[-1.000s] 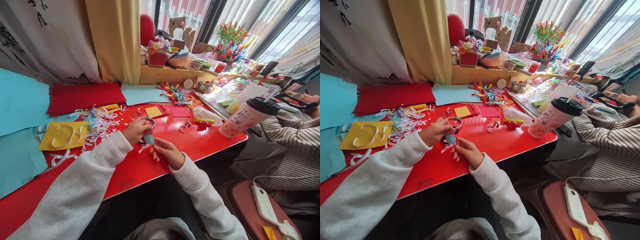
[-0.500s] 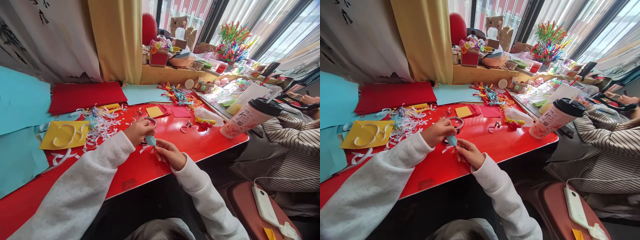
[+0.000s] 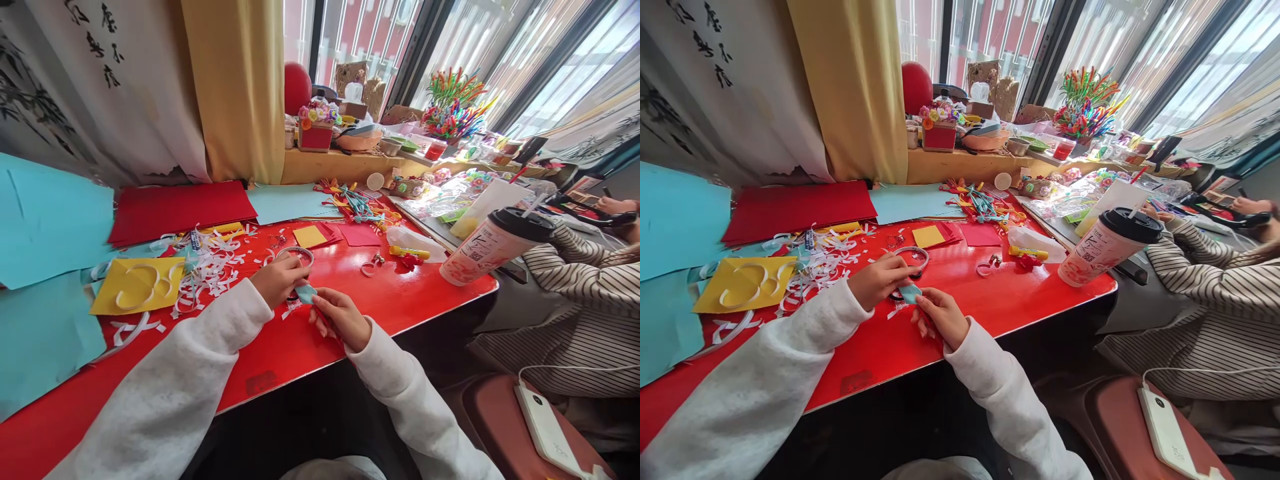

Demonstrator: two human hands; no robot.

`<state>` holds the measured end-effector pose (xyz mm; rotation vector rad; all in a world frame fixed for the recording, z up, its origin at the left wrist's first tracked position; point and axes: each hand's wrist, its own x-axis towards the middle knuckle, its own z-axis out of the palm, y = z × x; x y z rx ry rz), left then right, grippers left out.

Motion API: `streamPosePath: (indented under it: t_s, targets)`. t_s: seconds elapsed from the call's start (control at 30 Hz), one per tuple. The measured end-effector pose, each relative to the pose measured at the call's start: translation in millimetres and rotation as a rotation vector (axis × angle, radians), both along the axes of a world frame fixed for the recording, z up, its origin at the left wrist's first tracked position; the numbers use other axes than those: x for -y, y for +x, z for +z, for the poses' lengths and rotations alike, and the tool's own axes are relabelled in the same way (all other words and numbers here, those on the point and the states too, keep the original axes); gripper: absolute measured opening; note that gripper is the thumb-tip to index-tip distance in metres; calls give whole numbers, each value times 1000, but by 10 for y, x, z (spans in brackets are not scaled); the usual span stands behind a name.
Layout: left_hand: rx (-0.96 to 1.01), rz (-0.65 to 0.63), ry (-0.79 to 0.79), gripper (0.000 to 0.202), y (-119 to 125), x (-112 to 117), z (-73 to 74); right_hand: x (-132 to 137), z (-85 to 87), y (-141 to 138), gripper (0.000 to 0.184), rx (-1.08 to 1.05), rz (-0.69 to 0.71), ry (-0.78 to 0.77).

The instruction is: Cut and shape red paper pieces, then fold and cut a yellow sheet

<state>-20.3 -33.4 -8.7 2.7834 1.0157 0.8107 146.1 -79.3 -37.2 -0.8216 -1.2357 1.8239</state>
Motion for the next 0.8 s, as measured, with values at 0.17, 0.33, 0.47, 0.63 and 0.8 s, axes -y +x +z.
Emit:
streamPosePath:
  t_s: [0.17, 0.33, 0.47, 0.63, 0.8]
  targets:
    - [17, 29, -62, 35, -2, 33, 44, -14, -15, 8, 30, -22, -10, -13]
    - [299, 121, -140, 38, -38, 96, 248, -25, 8, 31, 26, -55, -40, -64]
    - [477, 385, -386, 41, -104, 86, 317, -13, 36, 53, 25, -69, -30, -98]
    - [731, 345, -813, 48, -82, 16, 197, 7, 31, 67, 24, -69, -40, -86]
    - [863, 298, -877, 42, -36, 23, 201, 30, 19, 51, 25, -40, -48, -74]
